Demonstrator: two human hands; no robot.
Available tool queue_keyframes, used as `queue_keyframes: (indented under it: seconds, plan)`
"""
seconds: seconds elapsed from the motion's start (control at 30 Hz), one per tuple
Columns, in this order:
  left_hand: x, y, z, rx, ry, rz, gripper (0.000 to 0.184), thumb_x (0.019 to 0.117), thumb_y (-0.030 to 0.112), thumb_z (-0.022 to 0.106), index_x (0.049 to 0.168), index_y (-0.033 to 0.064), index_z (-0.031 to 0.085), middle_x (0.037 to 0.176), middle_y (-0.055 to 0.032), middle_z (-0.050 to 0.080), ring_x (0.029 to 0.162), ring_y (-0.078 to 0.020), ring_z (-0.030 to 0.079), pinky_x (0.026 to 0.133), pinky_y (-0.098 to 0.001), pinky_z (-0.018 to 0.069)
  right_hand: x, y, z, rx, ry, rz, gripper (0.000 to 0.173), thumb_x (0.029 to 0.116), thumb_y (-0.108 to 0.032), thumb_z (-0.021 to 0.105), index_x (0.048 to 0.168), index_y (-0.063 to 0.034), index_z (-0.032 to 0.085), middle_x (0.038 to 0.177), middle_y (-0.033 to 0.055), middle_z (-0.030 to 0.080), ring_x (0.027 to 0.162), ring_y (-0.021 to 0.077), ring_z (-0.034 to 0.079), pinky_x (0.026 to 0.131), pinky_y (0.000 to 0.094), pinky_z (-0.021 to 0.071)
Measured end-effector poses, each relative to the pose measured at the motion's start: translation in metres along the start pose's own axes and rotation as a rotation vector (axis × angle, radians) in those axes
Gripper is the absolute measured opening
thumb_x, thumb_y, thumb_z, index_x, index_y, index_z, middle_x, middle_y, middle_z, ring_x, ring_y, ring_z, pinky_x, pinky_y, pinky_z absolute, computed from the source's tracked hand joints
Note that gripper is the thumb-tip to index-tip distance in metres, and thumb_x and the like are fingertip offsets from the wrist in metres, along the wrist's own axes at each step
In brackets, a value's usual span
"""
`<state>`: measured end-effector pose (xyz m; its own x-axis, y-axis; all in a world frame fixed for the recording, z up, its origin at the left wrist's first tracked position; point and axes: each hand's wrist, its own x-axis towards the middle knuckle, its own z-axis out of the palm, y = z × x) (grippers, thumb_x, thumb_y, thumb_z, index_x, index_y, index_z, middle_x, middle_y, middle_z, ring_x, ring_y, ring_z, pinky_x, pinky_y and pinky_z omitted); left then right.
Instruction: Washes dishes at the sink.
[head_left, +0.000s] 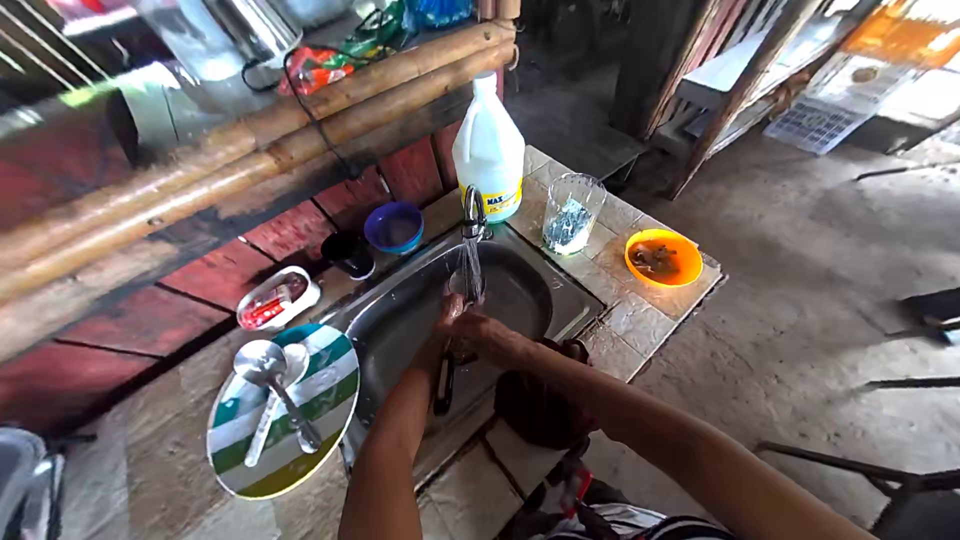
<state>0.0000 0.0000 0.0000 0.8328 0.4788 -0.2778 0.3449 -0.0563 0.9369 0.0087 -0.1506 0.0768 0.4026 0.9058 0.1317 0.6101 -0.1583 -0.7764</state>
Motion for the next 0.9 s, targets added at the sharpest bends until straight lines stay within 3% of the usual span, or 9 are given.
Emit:
queue_keyframes:
  seconds: [0.13, 0.2, 0.3, 0.4, 0.5, 0.6, 0.7, 0.83, 0.9]
  plan:
    - [0.019, -0.003, 0.005, 0.119, 0.064, 0.162, 0.038, 0.1085, 0.006, 0.04, 0.139, -0.0167, 0.046, 0.13, -0.0346, 0.057, 0.12, -0.0335, 0.059, 0.106, -0.0417, 0.0455, 0.016, 0.048, -0.004, 0.278, 0.295, 0.514, 0.063, 0.104, -0.011, 0.055, 0.156, 0.0089, 0.026, 0.154, 0.0357, 0.035, 0.139, 0.0444, 0.045, 0.116, 0.0472, 0.0384]
    - [0.018, 0.004, 0.006, 0.312, 0.013, 0.203, 0.037, 0.1087, 0.006, 0.041, 0.134, -0.0194, 0.051, 0.131, -0.0375, 0.057, 0.125, -0.04, 0.057, 0.111, -0.0452, 0.0421, 0.025, 0.07, -0.002, 0.503, 0.351, 0.588, 0.065, 0.1083, -0.015, 0.047, 0.161, 0.0027, 0.014, 0.151, 0.034, 0.041, 0.137, 0.0408, 0.049, 0.115, 0.0477, 0.04]
    - [0.014, 0.023, 0.007, 0.634, -0.053, 0.151, 0.037, 0.1084, 0.01, 0.043, 0.128, -0.0182, 0.057, 0.128, -0.0369, 0.06, 0.126, -0.0441, 0.057, 0.112, -0.0502, 0.04, 0.035, 0.087, 0.012, 0.909, 0.419, 0.519, 0.04, 0.1105, -0.01, 0.035, 0.146, 0.0039, 0.047, 0.138, 0.0244, 0.057, 0.122, 0.0254, 0.059, 0.105, 0.0392, 0.047]
    - [0.019, 0.028, 0.004, 0.987, -0.141, -0.03, 0.046, 0.1104, 0.023, 0.04, 0.144, -0.0076, 0.049, 0.143, -0.0325, 0.053, 0.136, -0.0461, 0.05, 0.113, -0.059, 0.0376, 0.041, 0.085, 0.024, 1.294, 0.429, 0.634, 0.044, 0.1138, -0.022, 0.026, 0.146, 0.0017, 0.044, 0.132, 0.0197, 0.058, 0.112, 0.0229, 0.061, 0.097, 0.0403, 0.0507]
    - [0.005, 0.005, 0.023, 0.794, -0.053, -0.03, 0.055, 0.1092, 0.02, 0.045, 0.153, -0.0105, 0.034, 0.159, -0.0344, 0.031, 0.15, -0.0452, 0.03, 0.124, -0.0541, 0.023, 0.046, 0.094, 0.028, 1.411, 0.48, 0.741, 0.043, 0.1135, -0.026, 0.029, 0.141, -0.0005, 0.049, 0.119, 0.0157, 0.062, 0.101, 0.0212, 0.062, 0.089, 0.0393, 0.0524]
    - [-0.01, -0.012, 0.046, 0.844, -0.016, 0.01, 0.068, 0.1071, 0.033, 0.049, 0.159, -0.0052, 0.026, 0.165, -0.03, 0.022, 0.153, -0.0411, 0.026, 0.124, -0.0518, 0.025, 0.045, 0.111, 0.024, 1.389, 0.513, 0.782, 0.04, 0.1131, -0.024, 0.033, 0.139, 0.0003, 0.052, 0.123, 0.017, 0.062, 0.105, 0.0205, 0.062, 0.092, 0.0366, 0.0515]
    - [-0.026, -0.03, 0.034, 1.068, -0.128, 0.247, 0.06, 0.1069, 0.033, 0.046, 0.153, -0.0044, 0.041, 0.159, -0.0276, 0.038, 0.15, -0.0401, 0.034, 0.124, -0.0533, 0.0245, 0.044, 0.121, 0.026, 1.355, 0.504, 0.756, 0.041, 0.113, -0.023, 0.034, 0.144, -0.0007, 0.049, 0.129, 0.0192, 0.06, 0.109, 0.023, 0.061, 0.095, 0.0391, 0.0512]
    - [-0.033, -0.004, 0.027, 1.21, -0.196, 0.295, 0.068, 0.0991, 0.02, 0.056, 0.154, -0.0119, 0.033, 0.163, -0.0358, 0.021, 0.155, -0.0496, 0.013, 0.126, -0.0611, 0.0042, 0.043, 0.114, 0.027, 1.238, 0.306, 0.603, 0.041, 0.113, -0.02, 0.031, 0.14, 0.004, 0.05, 0.122, 0.0164, 0.062, 0.105, 0.0159, 0.062, 0.095, 0.0334, 0.0513]
    - [-0.027, -0.001, 0.038, 1.156, -0.176, 0.25, 0.064, 0.0998, 0.015, 0.054, 0.153, -0.0122, 0.033, 0.161, -0.0369, 0.024, 0.153, -0.0495, 0.02, 0.126, -0.0547, 0.0154, 0.042, 0.113, 0.025, 1.247, 0.275, 0.605, 0.041, 0.1131, -0.021, 0.029, 0.137, 0.0038, 0.052, 0.118, 0.0144, 0.064, 0.101, 0.0143, 0.062, 0.092, 0.0322, 0.0514]
